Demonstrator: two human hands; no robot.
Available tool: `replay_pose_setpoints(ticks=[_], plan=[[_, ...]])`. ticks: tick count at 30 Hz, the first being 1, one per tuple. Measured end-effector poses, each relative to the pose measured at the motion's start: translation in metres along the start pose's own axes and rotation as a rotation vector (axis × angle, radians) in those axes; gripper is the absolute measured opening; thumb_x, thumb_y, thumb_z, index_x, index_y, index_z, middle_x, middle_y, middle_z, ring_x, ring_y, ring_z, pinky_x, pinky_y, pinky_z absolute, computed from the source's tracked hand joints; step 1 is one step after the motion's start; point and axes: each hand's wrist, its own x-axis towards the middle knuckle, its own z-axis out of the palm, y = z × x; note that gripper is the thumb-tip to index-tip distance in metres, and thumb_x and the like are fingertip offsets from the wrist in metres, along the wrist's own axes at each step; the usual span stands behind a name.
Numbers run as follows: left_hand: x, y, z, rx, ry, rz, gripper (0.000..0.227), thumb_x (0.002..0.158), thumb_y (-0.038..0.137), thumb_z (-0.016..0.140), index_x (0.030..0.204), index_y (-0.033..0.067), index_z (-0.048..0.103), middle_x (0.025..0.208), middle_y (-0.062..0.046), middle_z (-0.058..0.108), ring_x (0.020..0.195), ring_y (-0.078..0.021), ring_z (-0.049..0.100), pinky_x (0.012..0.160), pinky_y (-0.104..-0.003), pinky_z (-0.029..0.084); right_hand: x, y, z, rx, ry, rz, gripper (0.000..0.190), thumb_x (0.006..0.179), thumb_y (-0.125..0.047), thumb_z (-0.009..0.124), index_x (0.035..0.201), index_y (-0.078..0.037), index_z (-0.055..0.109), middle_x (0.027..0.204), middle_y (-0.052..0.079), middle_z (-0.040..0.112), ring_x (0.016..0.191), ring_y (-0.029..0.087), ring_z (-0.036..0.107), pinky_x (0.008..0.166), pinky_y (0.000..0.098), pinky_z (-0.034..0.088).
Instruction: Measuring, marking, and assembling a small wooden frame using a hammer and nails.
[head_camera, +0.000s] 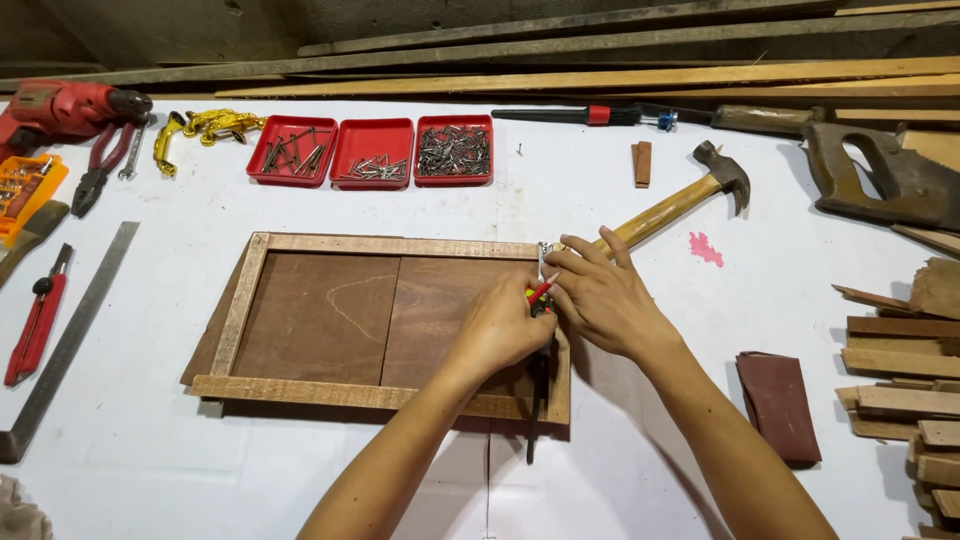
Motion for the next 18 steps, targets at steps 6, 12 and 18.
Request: replay_pose_setpoints(ticks=[6,12,18], plan=[[-0.033,0.028,-0.02,-0.028,-0.13,-0.109,0.05,0.081,0.019,0.071,0.121,0.0034,0.046,0.095,-0.019,0.069,0.087,-0.0333,0.071,0.081,-0.048,0.056,-0.003,-0.008,0.001,-0.109,-0.068,0.029,0.055,0.1,-0.05,0.044,0.131,-0.008,0.064,0.142,0.007,0.056,0.146,0.023,0.035,0.125,0.0524,0.008],[-0.055,0.041,-0.025,0.08,-0.249,-0.187,0.038,0.088,0.011,0.061,0.12,0.0043,0.041,0.088,-0.017,0.069,0.08,-0.0292,0.073,0.076,-0.047,0.056,-0.005,-0.02,-0.002,-0.152,-0.123,0.087,0.072,0.094,-0.063,0.048,0.142,-0.01,0.054,0.148,0.005,0.05,0.148,0.02,0.03,0.125,0.0497,0.005],[-0.074,0.033,-0.013,0.091,-0.161,-0.072,0.033,0.085,0.007,0.062,0.113,0.0005,0.045,0.092,-0.019,0.066,0.078,-0.0313,0.071,0.077,-0.05,0.055,-0.012,-0.014,0.018,-0.185,-0.04,0.077,0.07,0.092,-0.056,0.054,0.143,-0.009,0.054,0.15,0.005,0.049,0.149,0.022,0.029,0.125,0.0501,0.005]])
